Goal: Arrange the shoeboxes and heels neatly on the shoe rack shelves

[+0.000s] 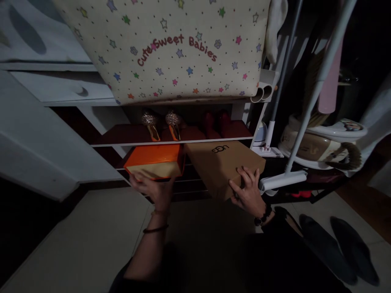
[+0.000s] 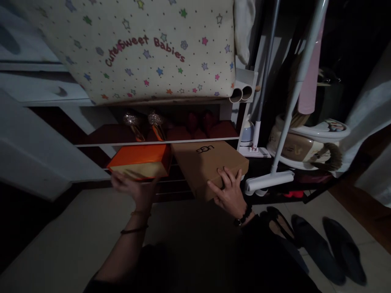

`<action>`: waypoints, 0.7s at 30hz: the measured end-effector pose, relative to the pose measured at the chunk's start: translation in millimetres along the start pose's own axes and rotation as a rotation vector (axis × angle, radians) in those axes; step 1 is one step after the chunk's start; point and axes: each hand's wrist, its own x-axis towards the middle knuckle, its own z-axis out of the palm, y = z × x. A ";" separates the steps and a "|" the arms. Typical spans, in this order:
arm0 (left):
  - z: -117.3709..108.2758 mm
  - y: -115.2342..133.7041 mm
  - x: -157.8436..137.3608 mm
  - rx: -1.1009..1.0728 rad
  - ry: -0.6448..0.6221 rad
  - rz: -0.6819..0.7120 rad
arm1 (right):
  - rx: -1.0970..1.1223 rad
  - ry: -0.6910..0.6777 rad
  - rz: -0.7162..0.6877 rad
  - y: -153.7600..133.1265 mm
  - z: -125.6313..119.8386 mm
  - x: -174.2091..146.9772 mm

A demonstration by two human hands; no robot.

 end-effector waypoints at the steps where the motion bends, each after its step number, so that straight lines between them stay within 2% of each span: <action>1: -1.3 -0.3 3.1 0.198 0.088 0.126 | 0.002 0.007 0.001 0.2 0.4 -0.8; 2: -3.1 -1.6 6.9 0.396 0.133 0.249 | 0.001 0.003 -0.002 0.6 2.0 -1.2; 3: -5.1 -3.8 11.2 0.561 0.117 0.351 | -0.004 -0.009 -0.003 1.2 4.9 -1.2; 6: -10.0 -13.2 24.8 0.799 -0.082 0.509 | -0.025 -0.049 0.012 2.8 19.9 3.9; 8: -9.7 -19.2 32.8 0.888 -0.115 0.540 | -0.037 -0.049 0.034 4.3 32.2 11.5; 11: -6.4 -26.4 42.0 0.984 -0.072 0.550 | -0.040 -0.057 0.051 9.1 48.5 25.9; 14: -12.3 -33.2 51.0 0.995 -0.071 0.563 | -0.036 -0.084 0.082 16.1 60.6 37.3; 17: -38.4 -42.8 63.2 0.942 -0.091 0.592 | -0.039 -0.101 0.117 19.9 71.3 41.8; 21: -93.4 -60.9 78.4 0.861 -0.080 0.672 | -0.050 -0.088 0.141 17.8 82.3 38.1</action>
